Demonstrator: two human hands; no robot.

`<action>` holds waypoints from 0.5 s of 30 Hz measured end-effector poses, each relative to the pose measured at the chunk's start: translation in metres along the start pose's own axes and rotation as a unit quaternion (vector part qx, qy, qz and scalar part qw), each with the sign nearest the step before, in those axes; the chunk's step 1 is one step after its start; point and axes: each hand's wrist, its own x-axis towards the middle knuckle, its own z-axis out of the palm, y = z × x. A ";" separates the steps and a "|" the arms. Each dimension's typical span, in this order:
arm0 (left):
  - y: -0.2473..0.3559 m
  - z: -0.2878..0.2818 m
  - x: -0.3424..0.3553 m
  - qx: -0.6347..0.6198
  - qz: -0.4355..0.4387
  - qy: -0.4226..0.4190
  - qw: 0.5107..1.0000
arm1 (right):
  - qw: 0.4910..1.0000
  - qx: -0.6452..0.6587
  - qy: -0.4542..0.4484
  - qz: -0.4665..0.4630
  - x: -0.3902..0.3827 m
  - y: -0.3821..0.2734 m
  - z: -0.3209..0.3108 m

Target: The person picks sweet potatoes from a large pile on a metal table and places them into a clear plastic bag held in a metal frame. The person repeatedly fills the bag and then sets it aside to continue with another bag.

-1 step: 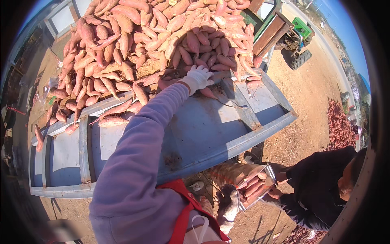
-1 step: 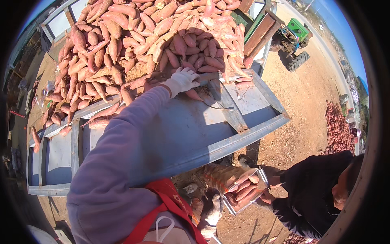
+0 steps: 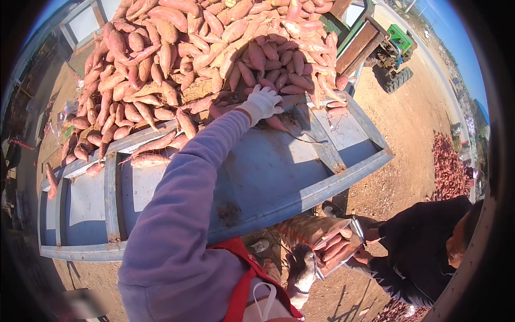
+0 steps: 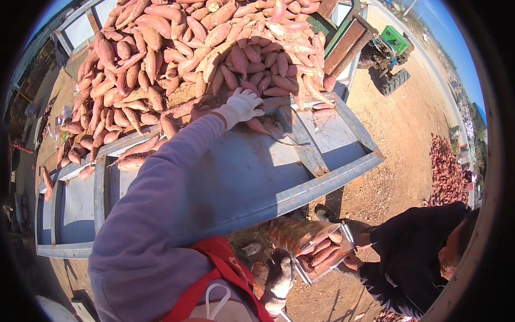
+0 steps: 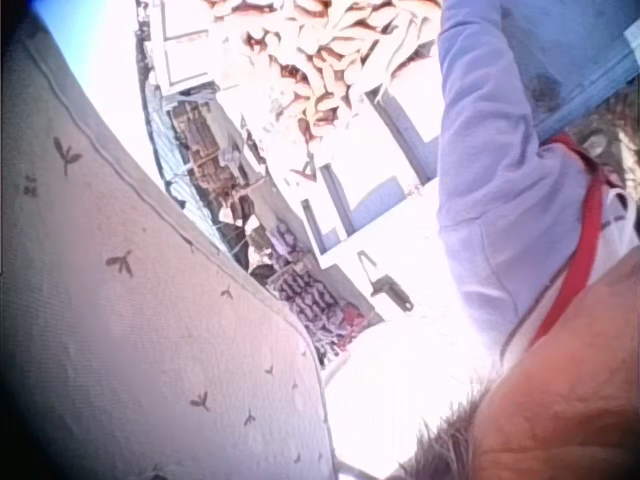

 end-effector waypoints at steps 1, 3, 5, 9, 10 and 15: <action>-0.004 -0.004 -0.002 0.016 0.002 0.005 1.000 | 1.000 0.008 0.022 0.006 0.003 0.000 0.003; -0.026 -0.023 -0.016 0.031 0.021 -0.027 0.999 | 1.000 0.010 -0.005 -0.020 0.008 -0.002 0.005; -0.054 -0.053 -0.033 0.013 0.045 -0.123 0.991 | 0.999 0.012 -0.018 -0.041 0.013 -0.005 0.005; -0.118 -0.127 -0.058 0.120 -0.080 -0.237 0.961 | 0.999 0.015 -0.002 -0.041 0.020 -0.010 0.010; -0.130 -0.142 -0.056 0.144 -0.151 -0.166 0.964 | 0.999 0.012 0.013 -0.028 0.021 -0.010 0.014; -0.125 -0.115 0.011 -0.115 -0.208 -0.013 0.971 | 1.000 0.014 0.026 0.007 0.023 -0.014 0.040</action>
